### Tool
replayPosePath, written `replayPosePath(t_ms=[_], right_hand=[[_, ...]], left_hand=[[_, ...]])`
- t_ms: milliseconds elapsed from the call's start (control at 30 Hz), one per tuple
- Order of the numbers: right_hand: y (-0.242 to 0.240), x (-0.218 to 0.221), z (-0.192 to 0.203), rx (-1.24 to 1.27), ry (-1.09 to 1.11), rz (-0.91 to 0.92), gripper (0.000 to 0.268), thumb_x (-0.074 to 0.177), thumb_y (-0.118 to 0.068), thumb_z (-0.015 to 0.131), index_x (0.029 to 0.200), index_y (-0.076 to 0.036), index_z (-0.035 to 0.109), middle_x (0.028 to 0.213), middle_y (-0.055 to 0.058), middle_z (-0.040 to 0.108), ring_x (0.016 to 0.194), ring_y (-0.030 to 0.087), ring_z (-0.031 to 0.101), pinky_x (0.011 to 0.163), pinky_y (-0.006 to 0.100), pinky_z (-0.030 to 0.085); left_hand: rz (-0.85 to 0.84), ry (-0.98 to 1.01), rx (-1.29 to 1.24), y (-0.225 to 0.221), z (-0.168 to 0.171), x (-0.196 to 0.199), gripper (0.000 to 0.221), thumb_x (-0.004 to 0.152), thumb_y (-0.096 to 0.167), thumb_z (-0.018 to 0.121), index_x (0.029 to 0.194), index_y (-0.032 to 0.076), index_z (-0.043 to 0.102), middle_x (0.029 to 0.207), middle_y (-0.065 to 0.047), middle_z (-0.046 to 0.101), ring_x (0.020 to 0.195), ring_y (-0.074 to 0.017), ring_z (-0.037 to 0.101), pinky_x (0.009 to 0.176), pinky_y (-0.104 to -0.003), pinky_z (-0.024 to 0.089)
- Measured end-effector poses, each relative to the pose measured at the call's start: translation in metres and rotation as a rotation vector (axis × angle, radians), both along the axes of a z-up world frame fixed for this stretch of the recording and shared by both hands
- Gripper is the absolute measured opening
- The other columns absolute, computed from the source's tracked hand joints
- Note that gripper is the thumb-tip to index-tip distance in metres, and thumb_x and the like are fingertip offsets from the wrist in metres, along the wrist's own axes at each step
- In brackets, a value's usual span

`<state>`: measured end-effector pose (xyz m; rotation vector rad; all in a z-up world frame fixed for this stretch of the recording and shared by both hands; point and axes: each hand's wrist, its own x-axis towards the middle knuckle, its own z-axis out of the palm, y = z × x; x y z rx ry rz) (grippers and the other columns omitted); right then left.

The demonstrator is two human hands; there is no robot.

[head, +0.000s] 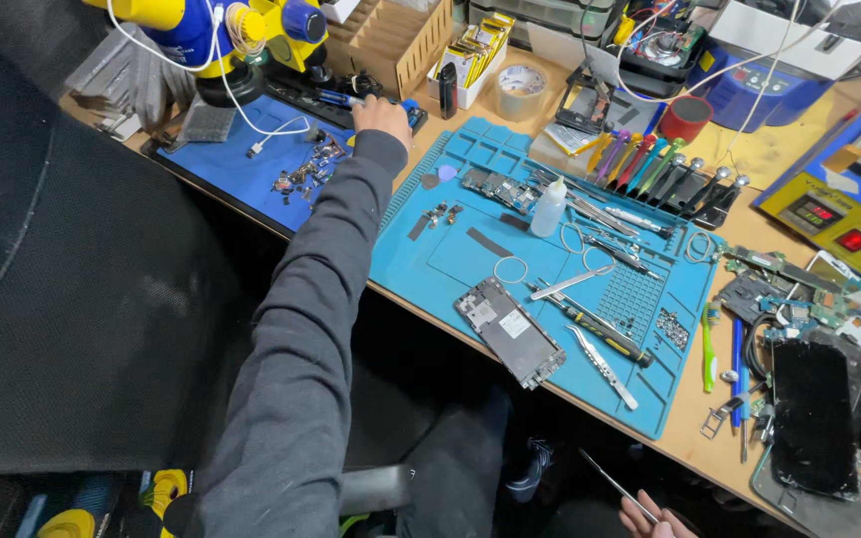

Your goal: The person is repairing a disassembled mobile phone. They use tweezers to remove and place small components, a screwdriver to tighten screws, and a small bottle to apply liquid to the device. The person also retrieves a replacement part from a wooden crate.

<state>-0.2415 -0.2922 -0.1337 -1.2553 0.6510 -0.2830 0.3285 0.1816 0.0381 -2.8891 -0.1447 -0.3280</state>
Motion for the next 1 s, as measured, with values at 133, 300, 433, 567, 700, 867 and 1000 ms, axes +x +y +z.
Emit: replayPosePath(t_ms=[133, 300, 433, 567, 700, 867, 1000], right_hand=[[0.008, 0.003, 0.044, 0.076, 0.072, 0.041, 0.044, 0.108, -0.007, 0.032, 0.147, 0.016, 0.029, 0.154, 0.043, 0.038, 0.128, 0.062, 0.048, 0.11, 0.065, 0.042], [0.023, -0.007, 0.038, -0.065, -0.123, -0.052, 0.032, 0.114, -0.003, 0.036, 0.135, 0.02, 0.038, 0.136, 0.052, 0.048, 0.115, 0.062, 0.057, 0.099, 0.06, 0.051], [0.018, -0.02, 0.047, -0.058, -0.174, -0.047, 0.031, 0.113, -0.001, 0.037, 0.137, 0.018, 0.043, 0.136, 0.05, 0.051, 0.116, 0.06, 0.059, 0.099, 0.059, 0.052], [0.022, -0.025, 0.051, -0.154, -0.157, -0.112, 0.031, 0.115, -0.007, 0.043, 0.136, 0.016, 0.045, 0.133, 0.047, 0.054, 0.111, 0.056, 0.062, 0.098, 0.053, 0.054], [0.007, -0.03, 0.038, -0.104, -0.191, -0.065, 0.029, 0.112, -0.004, 0.045, 0.133, 0.017, 0.047, 0.133, 0.048, 0.055, 0.111, 0.057, 0.062, 0.096, 0.059, 0.055], [0.026, -0.027, 0.049, -0.186, -0.303, -0.129, 0.031, 0.12, -0.012, 0.04, 0.137, 0.014, 0.046, 0.125, 0.046, 0.058, 0.1, 0.047, 0.066, 0.091, 0.046, 0.057], [0.042, -0.023, 0.063, -0.063, -0.345, -0.237, 0.027, 0.121, -0.025, 0.049, 0.126, 0.0, 0.058, 0.098, 0.019, 0.065, 0.073, 0.019, 0.06, 0.07, 0.023, 0.05]], left_hand=[[-0.049, -0.042, -0.004, 0.002, 0.004, -0.006, 0.041, 0.098, 0.047, 0.063, 0.109, 0.01, 0.078, 0.117, -0.015, 0.071, 0.119, -0.0374, 0.055, 0.105, -0.062, 0.04], [-0.087, -0.067, -0.172, 0.013, -0.01, 0.01, 0.05, 0.102, 0.051, 0.058, 0.104, 0.006, 0.079, 0.112, -0.017, 0.069, 0.113, -0.04, 0.057, 0.09, -0.056, 0.048], [-0.217, -0.094, -0.482, 0.018, -0.017, 0.023, 0.046, 0.107, 0.041, 0.05, 0.109, 0.007, 0.08, 0.108, -0.027, 0.068, 0.1, -0.0466, 0.058, 0.088, -0.06, 0.048], [-0.206, -0.056, -0.512, 0.028, -0.034, 0.052, 0.054, 0.11, 0.037, 0.038, 0.108, -0.005, 0.073, 0.112, -0.026, 0.067, 0.104, -0.044, 0.056, 0.091, -0.059, 0.045], [-0.266, -0.195, -0.765, 0.031, -0.032, 0.056, 0.047, 0.106, 0.03, 0.036, 0.099, 0.004, 0.074, 0.102, -0.024, 0.071, 0.093, -0.0441, 0.062, 0.084, -0.056, 0.045], [-0.373, -0.26, -1.185, 0.002, 0.021, -0.027, 0.044, 0.105, 0.034, 0.034, 0.092, 0.016, 0.072, 0.078, -0.002, 0.069, 0.073, -0.0215, 0.065, 0.071, -0.037, 0.048], [-0.43, -0.03, -1.714, -0.056, 0.091, -0.157, 0.036, 0.108, 0.028, 0.036, 0.106, 0.004, 0.064, 0.074, -0.01, 0.065, 0.054, -0.0137, 0.056, 0.049, -0.026, 0.047]])
